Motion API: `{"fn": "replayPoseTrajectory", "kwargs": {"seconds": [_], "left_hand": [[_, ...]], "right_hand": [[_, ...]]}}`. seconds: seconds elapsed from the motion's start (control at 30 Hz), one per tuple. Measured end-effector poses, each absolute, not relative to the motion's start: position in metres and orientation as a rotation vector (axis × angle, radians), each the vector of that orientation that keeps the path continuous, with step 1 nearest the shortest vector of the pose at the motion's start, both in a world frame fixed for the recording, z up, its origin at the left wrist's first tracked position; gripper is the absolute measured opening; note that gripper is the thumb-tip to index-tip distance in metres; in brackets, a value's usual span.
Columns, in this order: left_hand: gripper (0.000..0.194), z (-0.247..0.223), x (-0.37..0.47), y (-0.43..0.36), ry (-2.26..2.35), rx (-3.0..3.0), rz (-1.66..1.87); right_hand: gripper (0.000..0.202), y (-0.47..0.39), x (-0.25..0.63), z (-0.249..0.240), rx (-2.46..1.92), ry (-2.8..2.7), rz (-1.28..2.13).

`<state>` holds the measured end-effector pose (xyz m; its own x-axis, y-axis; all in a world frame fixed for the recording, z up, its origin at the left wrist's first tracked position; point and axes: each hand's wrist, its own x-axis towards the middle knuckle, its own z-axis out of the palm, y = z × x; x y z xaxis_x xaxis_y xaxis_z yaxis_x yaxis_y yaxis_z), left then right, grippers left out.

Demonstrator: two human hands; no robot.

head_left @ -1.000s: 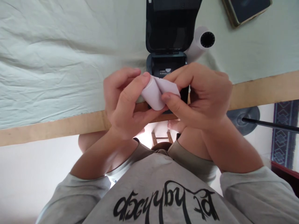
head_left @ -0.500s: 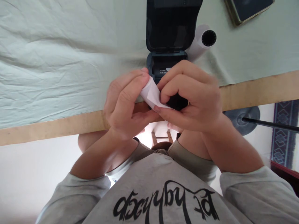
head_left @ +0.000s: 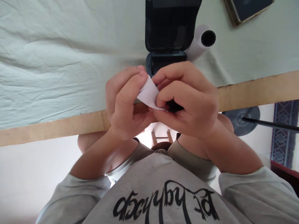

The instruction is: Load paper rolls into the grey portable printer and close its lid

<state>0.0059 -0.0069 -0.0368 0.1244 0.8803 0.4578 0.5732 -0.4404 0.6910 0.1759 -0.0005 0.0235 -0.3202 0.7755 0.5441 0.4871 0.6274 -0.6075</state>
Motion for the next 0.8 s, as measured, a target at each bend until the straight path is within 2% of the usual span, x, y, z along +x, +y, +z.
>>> {"fn": "replayPoseTrajectory", "kwargs": {"seconds": [0.07, 0.13, 0.27, 0.4, 0.53, 0.8], "left_hand": [[0.058, -0.031, 0.01, -0.004, 1.302, 2.282, 1.556], [0.056, -0.023, 0.013, -0.002, 1.2, 2.333, 1.649], [0.083, -0.012, 0.01, -0.001, 1.13, 2.214, 1.299], [0.074, -0.012, 0.004, -0.002, 1.25, 2.1, 0.997], [0.077, -0.015, 0.003, 0.0, 1.279, 2.152, 0.807], [0.074, -0.011, 0.006, 0.002, 1.26, 2.116, 0.807]], "right_hand": [[0.017, 0.0, 0.177, 0.023, -0.946, -1.951, 0.398], [0.017, 0.002, 0.179, 0.024, -0.959, -1.919, 0.409], [0.017, 0.011, 0.188, 0.021, -1.029, -1.801, 0.496], [0.014, 0.025, 0.201, 0.009, -1.072, -1.7, 0.358], [0.016, 0.03, 0.207, 0.005, -1.171, -1.821, 0.34], [0.026, 0.035, 0.208, 0.008, -1.13, -1.878, 0.285]]}}
